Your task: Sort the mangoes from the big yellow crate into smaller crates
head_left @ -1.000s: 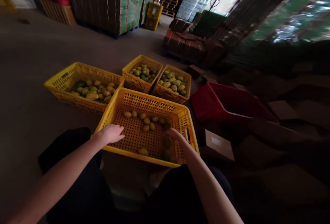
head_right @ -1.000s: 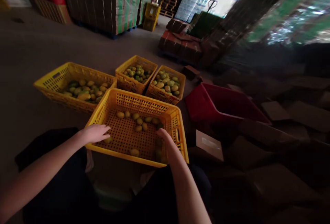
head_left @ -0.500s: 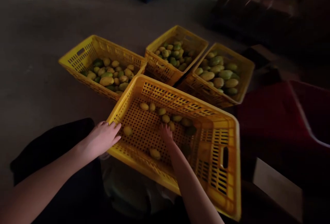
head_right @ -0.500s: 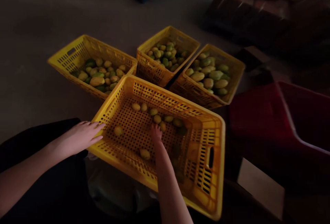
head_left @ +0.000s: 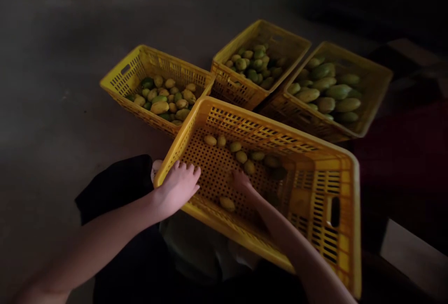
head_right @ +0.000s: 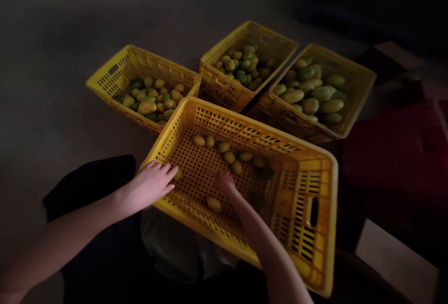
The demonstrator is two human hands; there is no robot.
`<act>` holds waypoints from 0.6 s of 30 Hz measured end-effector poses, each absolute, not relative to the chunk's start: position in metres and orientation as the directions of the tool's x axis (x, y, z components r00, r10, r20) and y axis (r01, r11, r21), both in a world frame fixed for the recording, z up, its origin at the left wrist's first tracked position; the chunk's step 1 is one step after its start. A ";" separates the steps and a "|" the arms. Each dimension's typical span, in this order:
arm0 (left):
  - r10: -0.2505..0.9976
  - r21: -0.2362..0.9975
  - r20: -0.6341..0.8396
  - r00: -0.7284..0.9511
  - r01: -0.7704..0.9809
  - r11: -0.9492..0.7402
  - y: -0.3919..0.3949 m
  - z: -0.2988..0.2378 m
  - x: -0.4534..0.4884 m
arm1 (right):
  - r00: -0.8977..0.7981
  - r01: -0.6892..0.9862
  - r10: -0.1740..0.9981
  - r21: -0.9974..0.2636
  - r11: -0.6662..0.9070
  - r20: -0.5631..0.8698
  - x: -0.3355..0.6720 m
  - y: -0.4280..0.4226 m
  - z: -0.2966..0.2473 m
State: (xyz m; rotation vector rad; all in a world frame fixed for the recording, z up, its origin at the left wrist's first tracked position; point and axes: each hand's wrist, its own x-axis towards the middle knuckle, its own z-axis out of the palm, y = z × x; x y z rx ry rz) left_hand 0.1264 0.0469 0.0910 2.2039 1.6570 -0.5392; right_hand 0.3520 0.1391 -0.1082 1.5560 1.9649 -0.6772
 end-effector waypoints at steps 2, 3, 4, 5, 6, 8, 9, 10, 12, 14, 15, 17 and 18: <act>0.821 0.048 -0.495 0.284 0.952 -0.301 0.046 0.092 0.130 | -0.233 0.971 0.735 -0.104 0.217 -0.637 0.358 0.142 -0.073; 0.813 0.054 -0.500 0.298 0.948 -0.315 0.045 0.092 0.131 | -0.252 0.967 0.759 -0.129 0.219 -0.601 0.362 0.143 -0.053; 0.805 0.059 -0.505 0.311 0.943 -0.327 0.044 0.092 0.133 | -0.265 0.964 0.787 -0.153 0.216 -0.557 0.367 0.143 -0.032; 0.799 0.064 -0.508 0.322 0.939 -0.337 0.042 0.092 0.134 | -0.278 0.959 0.820 -0.191 0.208 -0.501 0.374 0.141 -0.010; 0.793 0.071 -0.510 0.334 0.935 -0.348 0.039 0.091 0.135 | -0.295 0.938 0.871 -0.294 0.185 -0.393 0.380 0.136 0.013; 0.776 0.081 -0.519 0.358 0.924 -0.373 0.030 0.087 0.135 | -0.285 0.821 0.941 -0.553 0.140 -0.185 0.393 0.120 0.056; 0.759 0.085 -0.534 0.371 0.917 -0.389 0.026 0.083 0.134 | -0.251 0.735 0.960 -0.670 0.105 -0.125 0.399 0.109 0.074; 0.735 0.097 -0.555 0.390 0.908 -0.408 0.022 0.079 0.132 | -0.212 0.631 0.973 -0.774 0.062 -0.095 0.404 0.096 0.090; 0.661 0.161 -0.614 0.432 0.888 -0.431 0.017 0.067 0.127 | -0.126 0.417 0.987 -0.908 -0.035 -0.096 0.413 0.074 0.109; 0.573 0.244 -0.685 0.451 0.882 -0.403 0.021 0.053 0.127 | -0.037 0.260 0.990 -0.958 -0.119 -0.133 0.420 0.057 0.115; 0.539 0.270 -0.714 0.447 0.886 -0.378 0.027 0.045 0.130 | 0.006 0.221 0.989 -0.964 -0.146 -0.148 0.423 0.052 0.115; 0.506 0.276 -0.752 0.423 0.898 -0.342 0.043 0.030 0.146 | 0.087 0.218 0.986 -0.963 -0.160 -0.144 0.428 0.046 0.112; 0.509 0.279 -0.749 0.423 0.899 -0.337 0.052 0.022 0.158 | 0.123 0.248 0.984 -0.957 -0.153 -0.125 0.430 0.044 0.111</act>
